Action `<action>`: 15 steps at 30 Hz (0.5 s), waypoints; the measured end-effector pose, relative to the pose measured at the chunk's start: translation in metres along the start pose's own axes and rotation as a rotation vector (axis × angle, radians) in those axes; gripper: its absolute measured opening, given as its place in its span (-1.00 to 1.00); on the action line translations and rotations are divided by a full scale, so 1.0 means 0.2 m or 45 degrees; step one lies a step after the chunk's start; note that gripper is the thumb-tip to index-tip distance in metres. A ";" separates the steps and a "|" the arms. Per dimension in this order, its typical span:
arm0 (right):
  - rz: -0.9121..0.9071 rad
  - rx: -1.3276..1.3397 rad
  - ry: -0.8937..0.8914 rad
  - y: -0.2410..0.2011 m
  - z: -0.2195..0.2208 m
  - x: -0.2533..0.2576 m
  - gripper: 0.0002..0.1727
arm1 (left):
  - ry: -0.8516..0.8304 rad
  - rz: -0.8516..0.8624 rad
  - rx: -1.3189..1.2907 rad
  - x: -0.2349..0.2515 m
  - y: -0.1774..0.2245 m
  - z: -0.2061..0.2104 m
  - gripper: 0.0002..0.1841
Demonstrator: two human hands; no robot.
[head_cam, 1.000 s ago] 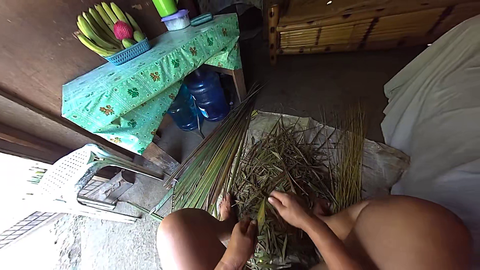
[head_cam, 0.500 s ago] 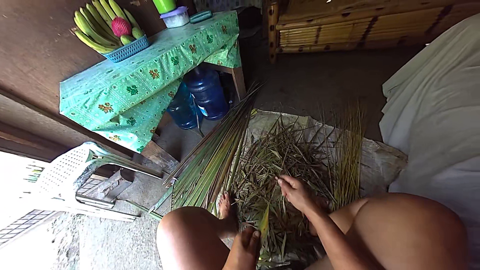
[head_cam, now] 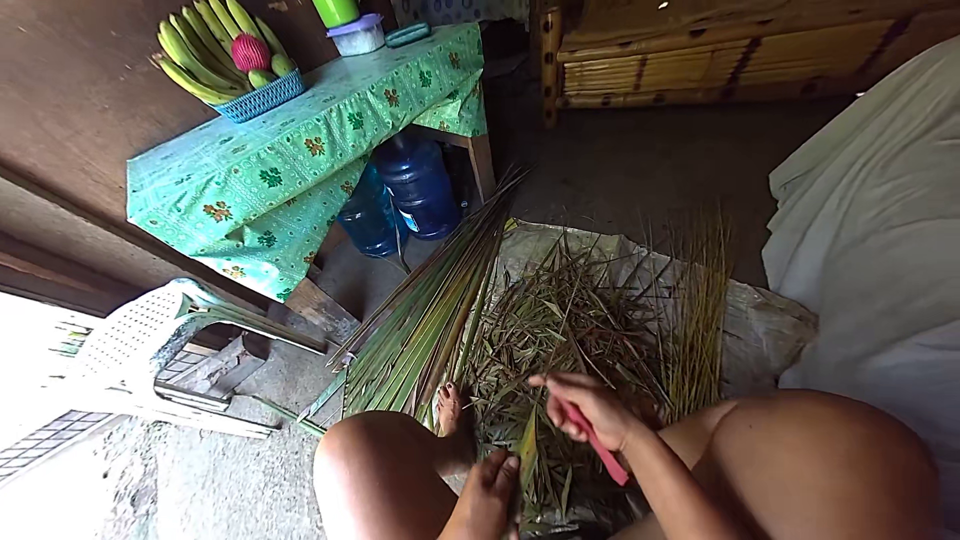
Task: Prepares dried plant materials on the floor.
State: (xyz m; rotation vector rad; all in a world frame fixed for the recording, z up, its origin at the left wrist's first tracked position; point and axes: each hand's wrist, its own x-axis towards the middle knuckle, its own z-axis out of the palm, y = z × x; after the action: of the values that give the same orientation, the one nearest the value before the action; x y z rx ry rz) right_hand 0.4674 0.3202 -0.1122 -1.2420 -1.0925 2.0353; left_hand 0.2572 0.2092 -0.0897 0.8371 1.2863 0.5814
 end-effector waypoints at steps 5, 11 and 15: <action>-0.164 0.103 0.142 0.00 -0.04 0.02 -0.57 | -0.350 -0.084 -0.274 0.02 -0.04 -0.04 -0.63; -0.304 -0.227 0.123 0.02 -0.06 0.00 -0.69 | -0.177 -0.113 -0.549 -0.04 -0.11 -0.02 -0.64; -0.402 -0.792 -0.187 0.06 0.07 -0.10 -0.63 | -0.028 -0.128 -0.562 0.00 -0.04 -0.03 -0.65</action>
State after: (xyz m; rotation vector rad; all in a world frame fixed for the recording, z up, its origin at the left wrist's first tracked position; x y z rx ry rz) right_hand 0.4636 0.2940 -0.1094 -1.0998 -1.9545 1.6138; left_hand 0.2516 0.2050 -0.0967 0.4100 1.1150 0.7390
